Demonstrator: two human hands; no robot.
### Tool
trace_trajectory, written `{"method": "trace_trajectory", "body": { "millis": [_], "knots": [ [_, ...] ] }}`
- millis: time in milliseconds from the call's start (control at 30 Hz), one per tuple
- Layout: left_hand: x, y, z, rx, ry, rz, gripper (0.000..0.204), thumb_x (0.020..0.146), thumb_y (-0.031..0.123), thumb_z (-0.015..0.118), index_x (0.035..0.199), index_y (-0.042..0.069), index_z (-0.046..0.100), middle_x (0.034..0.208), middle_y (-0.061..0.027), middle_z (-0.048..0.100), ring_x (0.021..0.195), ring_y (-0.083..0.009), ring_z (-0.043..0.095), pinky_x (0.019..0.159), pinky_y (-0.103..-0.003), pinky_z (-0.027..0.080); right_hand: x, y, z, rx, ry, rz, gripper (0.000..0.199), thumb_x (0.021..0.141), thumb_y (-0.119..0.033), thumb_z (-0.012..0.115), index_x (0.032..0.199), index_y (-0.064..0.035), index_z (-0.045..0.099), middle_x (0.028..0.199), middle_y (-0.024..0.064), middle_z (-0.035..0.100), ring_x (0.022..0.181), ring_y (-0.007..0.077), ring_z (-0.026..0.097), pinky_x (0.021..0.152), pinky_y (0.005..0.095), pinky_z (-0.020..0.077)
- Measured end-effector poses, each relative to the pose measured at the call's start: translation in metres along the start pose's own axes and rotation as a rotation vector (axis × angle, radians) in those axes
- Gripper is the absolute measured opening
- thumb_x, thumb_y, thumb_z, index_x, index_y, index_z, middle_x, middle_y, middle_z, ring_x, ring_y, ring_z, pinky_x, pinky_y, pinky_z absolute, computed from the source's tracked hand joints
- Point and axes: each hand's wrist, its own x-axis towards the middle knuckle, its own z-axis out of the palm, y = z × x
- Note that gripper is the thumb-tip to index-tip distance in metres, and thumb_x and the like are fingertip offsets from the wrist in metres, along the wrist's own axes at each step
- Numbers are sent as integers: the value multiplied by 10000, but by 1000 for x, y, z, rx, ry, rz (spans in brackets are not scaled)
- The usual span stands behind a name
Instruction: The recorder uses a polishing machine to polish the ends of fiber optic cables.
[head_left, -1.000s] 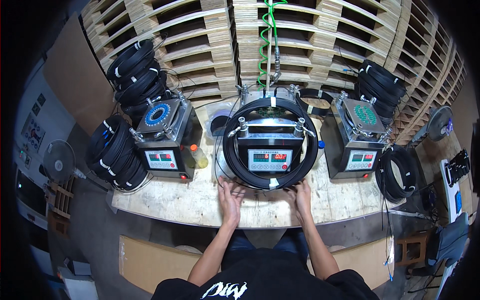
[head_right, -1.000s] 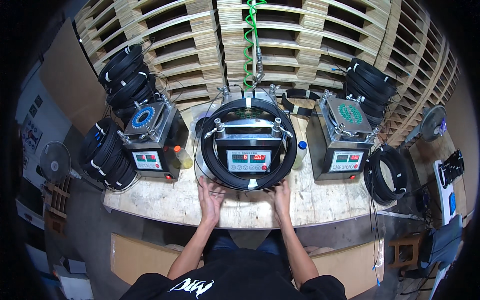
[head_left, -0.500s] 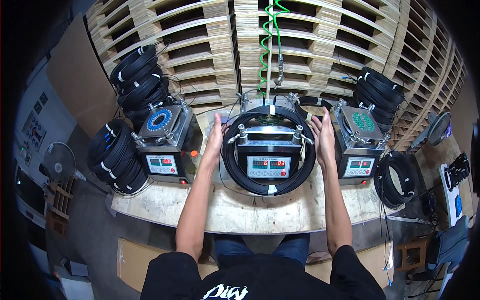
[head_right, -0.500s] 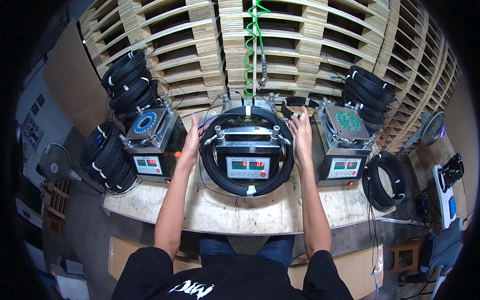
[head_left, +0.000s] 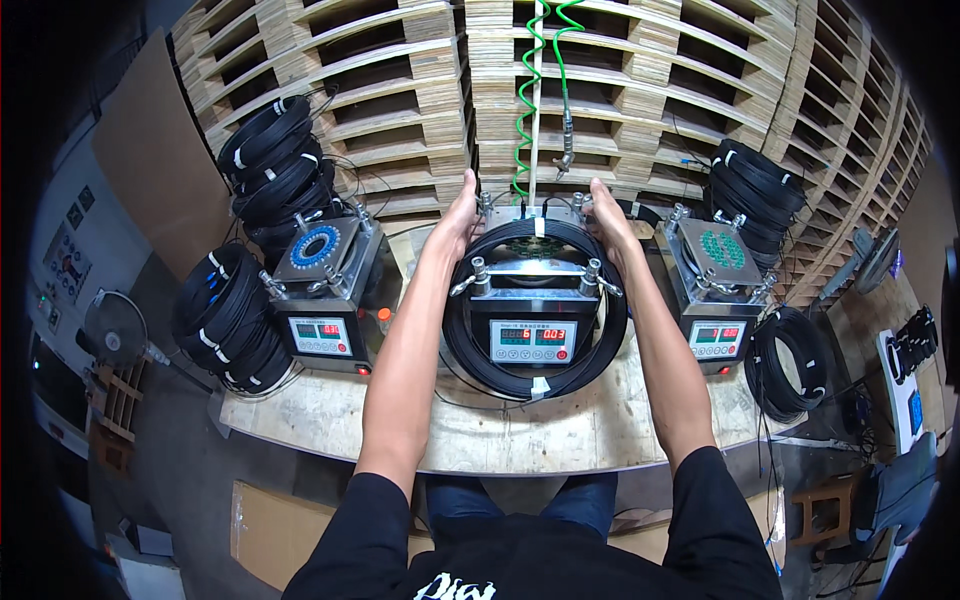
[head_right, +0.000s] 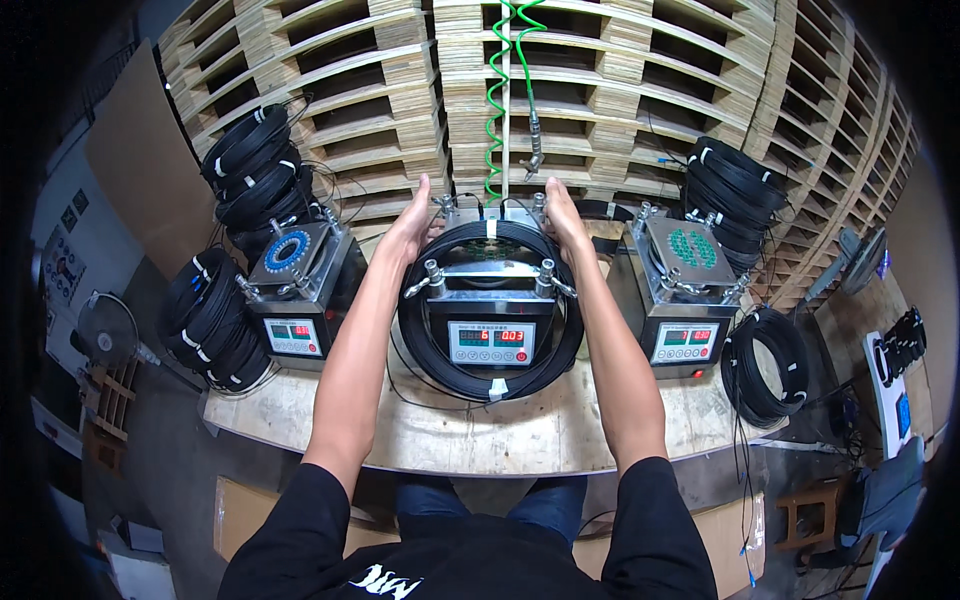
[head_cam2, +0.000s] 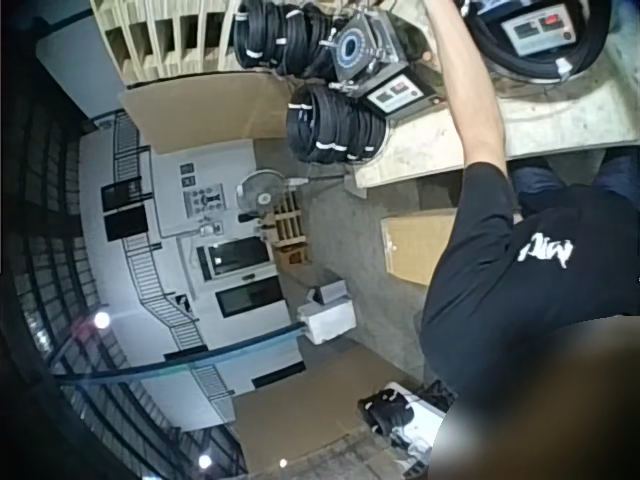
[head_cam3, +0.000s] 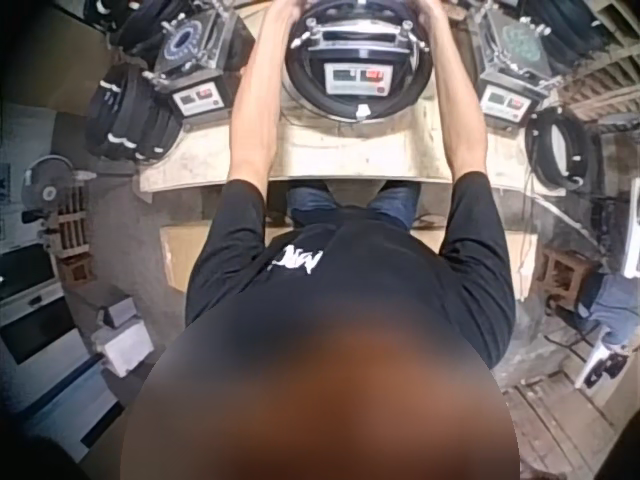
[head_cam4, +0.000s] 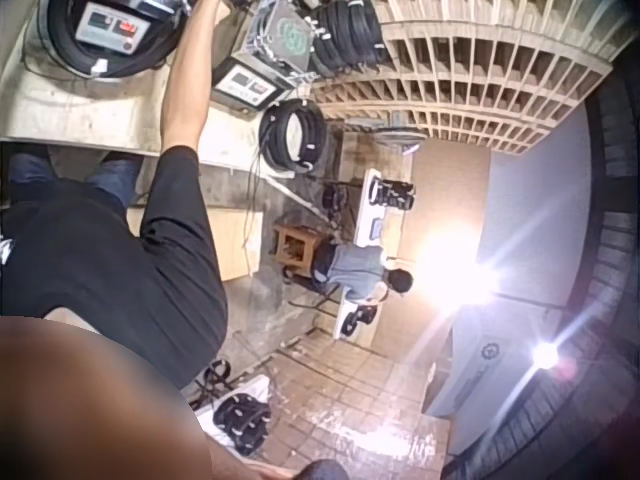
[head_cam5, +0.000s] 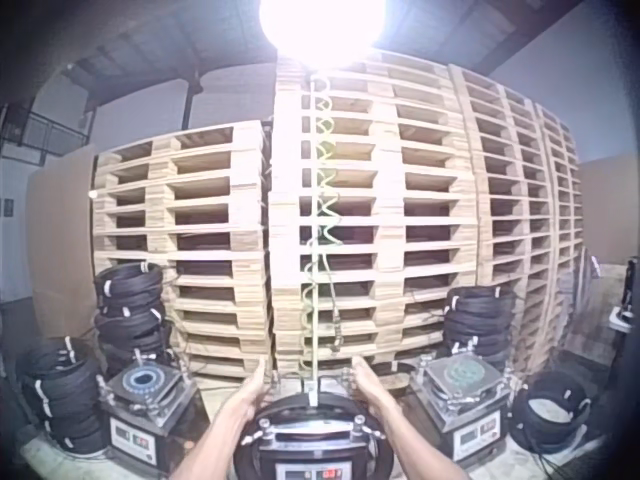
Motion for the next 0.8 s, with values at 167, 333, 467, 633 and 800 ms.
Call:
{"method": "trace_trajectory", "body": {
  "millis": [167, 333, 467, 633, 800],
  "knots": [
    [42, -25, -17, 18, 164, 143, 1015, 829, 885, 340, 1583, 223, 187, 1042, -164, 599, 668, -174, 570, 527, -313, 513, 6, 3, 1, -85, 12, -110, 829, 962, -726, 356, 1601, -219, 204, 1305, 223, 495, 1089, 318, 477, 985, 525, 383],
    [58, -36, -57, -227, -9, 127, 1015, 843, 872, 342, 1593, 301, -37, 1536, -354, 196, 1177, -487, 520, 830, -486, 550, 8, 12, 4, -47, 31, -161, 853, 954, -744, 339, 1598, -199, 214, 1321, 224, 488, 945, 269, 525, 855, 440, 475],
    [46, -29, -25, -97, -51, 133, 957, 890, 827, 333, 1601, 239, 79, 1486, -273, 317, 1066, -360, 523, 733, -419, 530, 31, 37, -27, -84, 188, -192, 812, 973, -714, 337, 1549, -142, 325, 1132, 170, 541, 809, 205, 520, 740, 361, 499],
    [33, -34, -33, 227, 199, 272, 863, 994, 682, 331, 1501, -15, 307, 1322, -187, 517, 980, -238, 519, 787, -375, 483, 3, 17, 16, -242, 62, -115, 737, 1020, -618, 355, 1452, -32, 473, 1329, 174, 581, 1169, 255, 562, 1006, 386, 426],
    [51, -35, -29, 220, 298, 250, 878, 980, 689, 366, 1483, -30, 322, 1358, -212, 516, 1218, -280, 514, 978, -387, 453, 19, 18, -6, -278, -61, -187, 733, 1017, -625, 363, 1416, -31, 519, 1350, 164, 579, 1143, 263, 572, 1008, 379, 414]
  ]
}}
